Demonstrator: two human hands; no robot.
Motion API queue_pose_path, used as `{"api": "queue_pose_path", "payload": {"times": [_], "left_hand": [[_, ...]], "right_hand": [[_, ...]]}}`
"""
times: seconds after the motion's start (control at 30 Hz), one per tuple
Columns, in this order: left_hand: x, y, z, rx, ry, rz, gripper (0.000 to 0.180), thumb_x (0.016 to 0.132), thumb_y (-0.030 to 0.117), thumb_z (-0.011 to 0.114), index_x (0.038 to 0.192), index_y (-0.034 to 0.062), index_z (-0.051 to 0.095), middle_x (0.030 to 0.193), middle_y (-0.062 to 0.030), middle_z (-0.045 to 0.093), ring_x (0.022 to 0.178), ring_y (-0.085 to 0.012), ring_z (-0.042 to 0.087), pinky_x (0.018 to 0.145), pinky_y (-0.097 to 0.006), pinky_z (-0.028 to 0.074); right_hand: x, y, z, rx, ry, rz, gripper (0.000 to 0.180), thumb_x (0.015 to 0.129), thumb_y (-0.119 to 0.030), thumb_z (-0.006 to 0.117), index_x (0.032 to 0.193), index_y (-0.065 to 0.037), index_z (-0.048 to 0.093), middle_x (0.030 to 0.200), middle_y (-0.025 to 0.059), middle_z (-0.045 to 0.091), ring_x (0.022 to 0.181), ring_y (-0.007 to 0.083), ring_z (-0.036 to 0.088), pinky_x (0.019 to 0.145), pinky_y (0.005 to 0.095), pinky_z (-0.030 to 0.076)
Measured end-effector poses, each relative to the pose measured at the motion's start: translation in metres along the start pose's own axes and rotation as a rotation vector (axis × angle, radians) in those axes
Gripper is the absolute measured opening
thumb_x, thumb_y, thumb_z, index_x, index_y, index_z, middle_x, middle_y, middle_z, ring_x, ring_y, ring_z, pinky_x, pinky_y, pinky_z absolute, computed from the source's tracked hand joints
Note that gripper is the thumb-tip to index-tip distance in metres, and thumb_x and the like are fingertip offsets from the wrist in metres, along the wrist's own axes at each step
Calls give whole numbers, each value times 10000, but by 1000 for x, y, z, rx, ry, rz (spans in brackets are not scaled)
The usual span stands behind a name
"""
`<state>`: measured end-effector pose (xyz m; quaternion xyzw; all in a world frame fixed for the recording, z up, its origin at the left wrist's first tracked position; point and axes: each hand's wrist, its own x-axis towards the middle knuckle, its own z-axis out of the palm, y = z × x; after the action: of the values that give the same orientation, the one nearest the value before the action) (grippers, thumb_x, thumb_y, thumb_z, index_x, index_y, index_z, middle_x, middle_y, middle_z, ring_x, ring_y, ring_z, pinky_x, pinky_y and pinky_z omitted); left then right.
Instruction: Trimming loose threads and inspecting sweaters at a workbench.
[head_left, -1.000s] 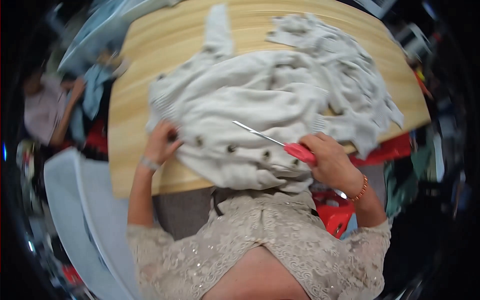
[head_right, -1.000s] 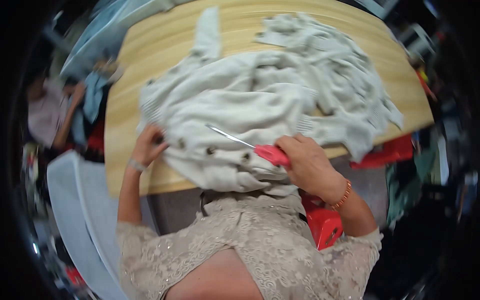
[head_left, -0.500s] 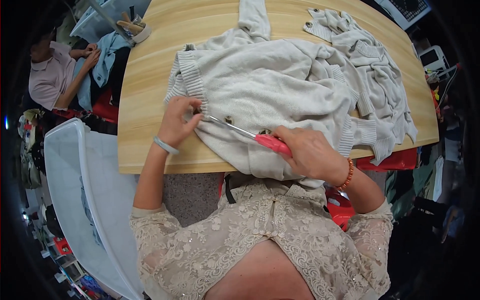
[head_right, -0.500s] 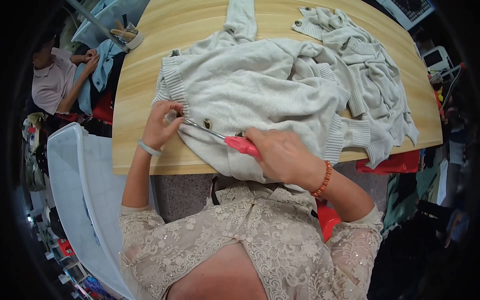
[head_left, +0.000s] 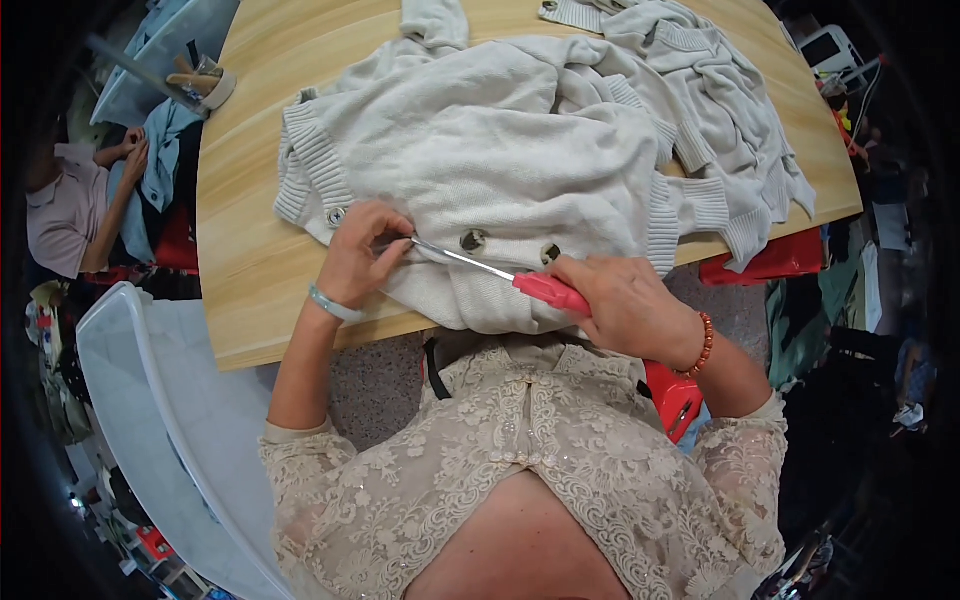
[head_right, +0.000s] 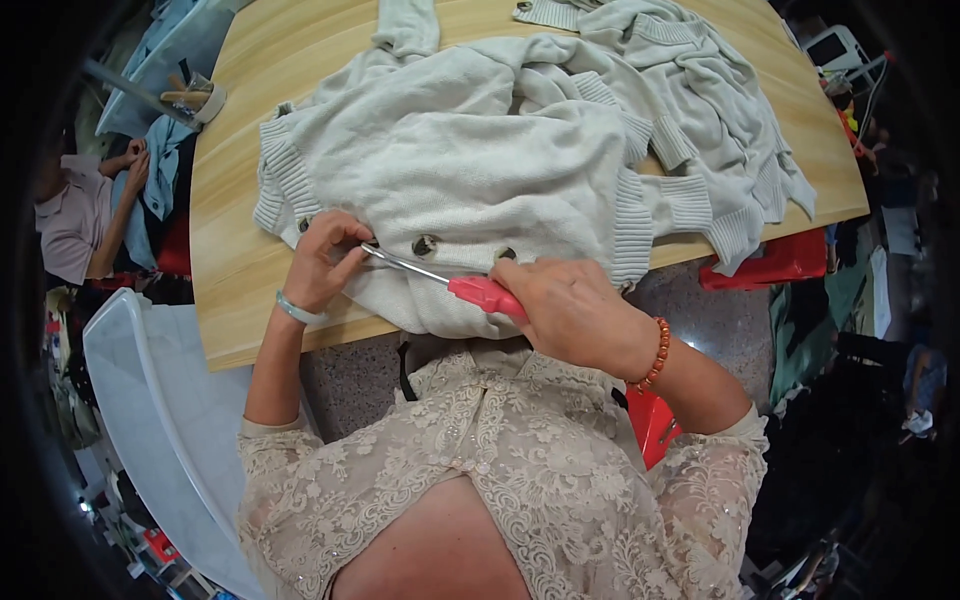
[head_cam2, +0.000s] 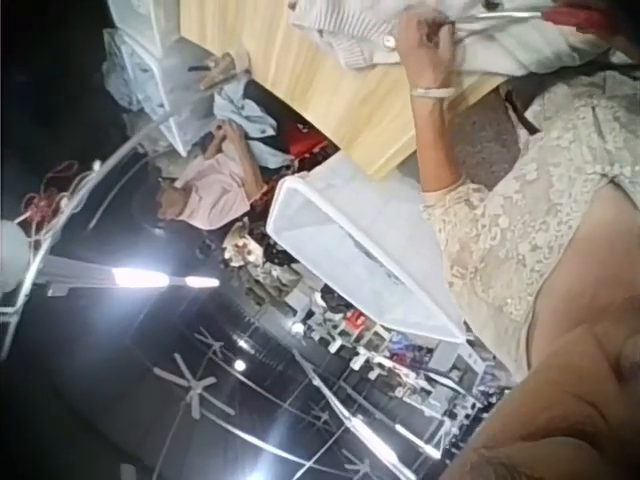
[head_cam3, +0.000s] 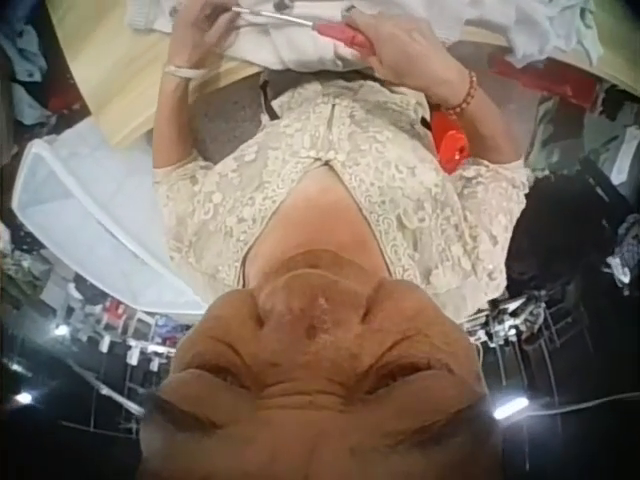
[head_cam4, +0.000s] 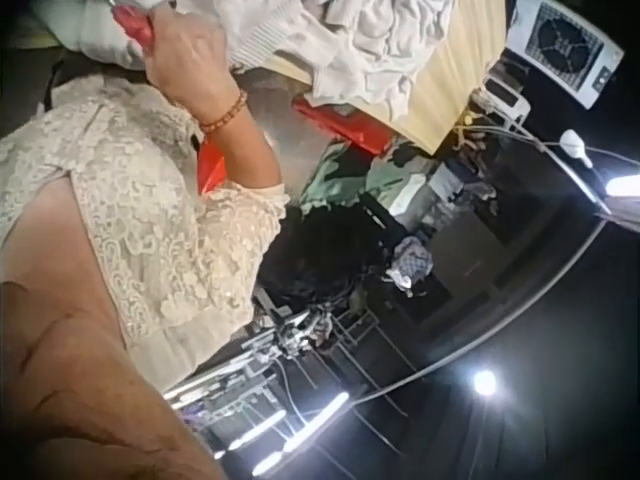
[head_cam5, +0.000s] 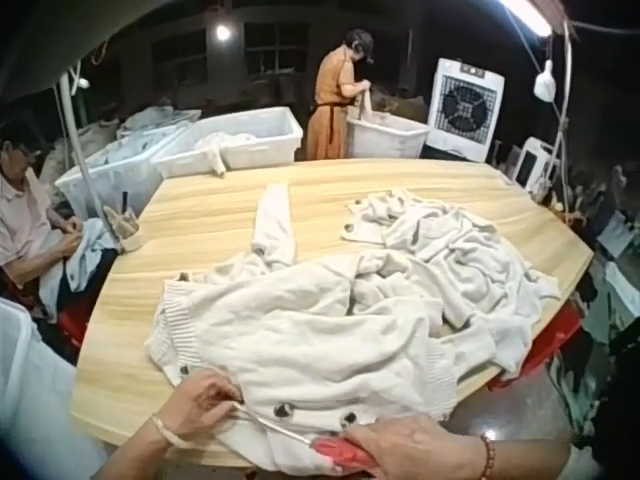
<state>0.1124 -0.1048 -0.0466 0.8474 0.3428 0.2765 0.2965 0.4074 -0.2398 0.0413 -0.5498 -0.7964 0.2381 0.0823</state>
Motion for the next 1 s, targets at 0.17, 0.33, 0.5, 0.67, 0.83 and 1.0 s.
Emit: {"api": "queue_pose_path", "payload": {"times": [0.17, 0.33, 0.5, 0.67, 0.83, 1.0], "left_hand": [[0, 51, 22, 11, 121, 99, 385, 768, 82, 791, 1118, 49, 636, 1046, -91, 603, 841, -211, 584, 731, -302, 491], [13, 58, 53, -49, -40, -7, 330, 772, 46, 772, 1061, 30, 614, 959, -65, 601, 728, -153, 566, 649, -266, 479], [13, 56, 48, -105, -158, -166, 209, 767, -12, 738, 933, 15, 614, 884, -54, 591, 757, -154, 559, 682, -277, 467], [16, 83, 58, 256, 31, 225, 278, 724, 41, 770, 975, 46, 651, 981, -113, 623, 926, -308, 579, 787, -380, 474], [31, 102, 104, 127, -96, 189, 476, 723, 59, 753, 1164, 45, 574, 1067, -140, 585, 958, -342, 575, 817, -405, 485], [41, 97, 111, 176, -193, 92, 384, 680, -17, 737, 1022, 50, 578, 906, -121, 580, 826, -316, 584, 726, -398, 476]], "right_hand": [[-37, 19, -3, -16, 21, 63, 298, 802, -101, 663, 1078, -74, 551, 912, 147, 652, 914, 333, 637, 744, 440, 500], [-66, 28, -7, -22, -41, 206, 279, 805, -117, 666, 1064, -73, 570, 840, 148, 657, 850, 341, 651, 714, 441, 501], [-73, 32, 10, 47, -78, 201, 282, 818, -132, 662, 1084, -83, 580, 772, 149, 633, 752, 356, 637, 669, 455, 485], [-88, 48, 19, 136, 91, 135, 261, 811, -99, 640, 1062, -71, 575, 895, 123, 647, 889, 322, 629, 747, 434, 501], [-120, 62, 10, 42, 169, 209, 294, 782, -101, 669, 1066, -80, 596, 889, 107, 641, 894, 297, 627, 750, 425, 506], [-132, 61, 11, 64, 7, 278, 264, 783, -143, 683, 1014, -71, 577, 789, 119, 652, 795, 328, 650, 690, 463, 491]]}}
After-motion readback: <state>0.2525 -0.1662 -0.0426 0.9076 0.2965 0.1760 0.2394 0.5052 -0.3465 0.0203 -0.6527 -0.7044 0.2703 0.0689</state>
